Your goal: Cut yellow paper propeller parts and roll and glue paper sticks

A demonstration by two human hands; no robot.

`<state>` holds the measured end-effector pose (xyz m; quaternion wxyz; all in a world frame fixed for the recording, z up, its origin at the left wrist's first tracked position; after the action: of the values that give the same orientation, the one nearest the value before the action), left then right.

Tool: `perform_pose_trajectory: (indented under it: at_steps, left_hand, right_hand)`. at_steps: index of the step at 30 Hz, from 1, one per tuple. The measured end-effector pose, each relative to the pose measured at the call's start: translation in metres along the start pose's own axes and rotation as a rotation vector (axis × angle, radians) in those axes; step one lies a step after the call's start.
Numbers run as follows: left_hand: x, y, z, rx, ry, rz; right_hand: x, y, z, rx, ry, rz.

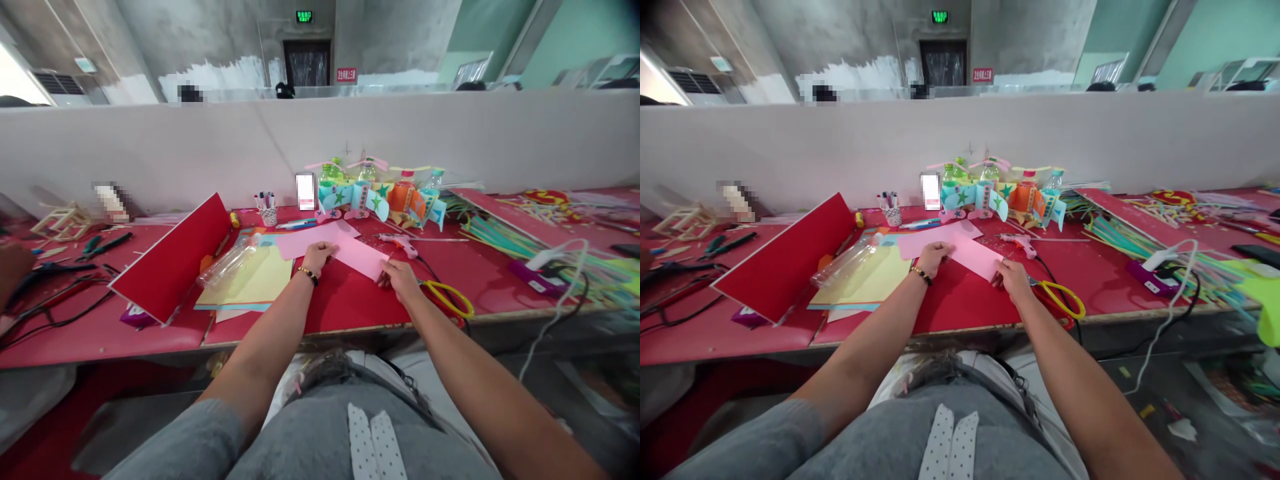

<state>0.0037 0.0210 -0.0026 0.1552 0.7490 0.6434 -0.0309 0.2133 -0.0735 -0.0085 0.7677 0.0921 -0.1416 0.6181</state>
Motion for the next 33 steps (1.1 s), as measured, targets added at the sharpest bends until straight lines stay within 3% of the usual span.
perform_pose_trajectory:
  at_steps: [27,33]
  left_hand:
    - [-0.0078,0.0036,-0.004,0.005,0.01,0.023]
    - [-0.005,-0.0001,-0.0045,-0.048,0.008,-0.036]
  right_hand:
    - [0.0014,-0.0053,-0.0039,-0.021,-0.053,-0.042]
    - [-0.0015,-0.0006,0.0015,-0.027,-0.019,0.087]
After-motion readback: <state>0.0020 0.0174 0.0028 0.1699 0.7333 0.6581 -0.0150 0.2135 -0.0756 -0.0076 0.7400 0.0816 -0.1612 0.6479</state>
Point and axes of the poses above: each hand's wrist, its own x-axis towards the middle knuckle, its own y-axis out of the palm, z = x × y, the point moved 2 cm from there along x, towards the middle knuckle, and after that the axes turned 15 degrees about -y, right-handed, at the moved point
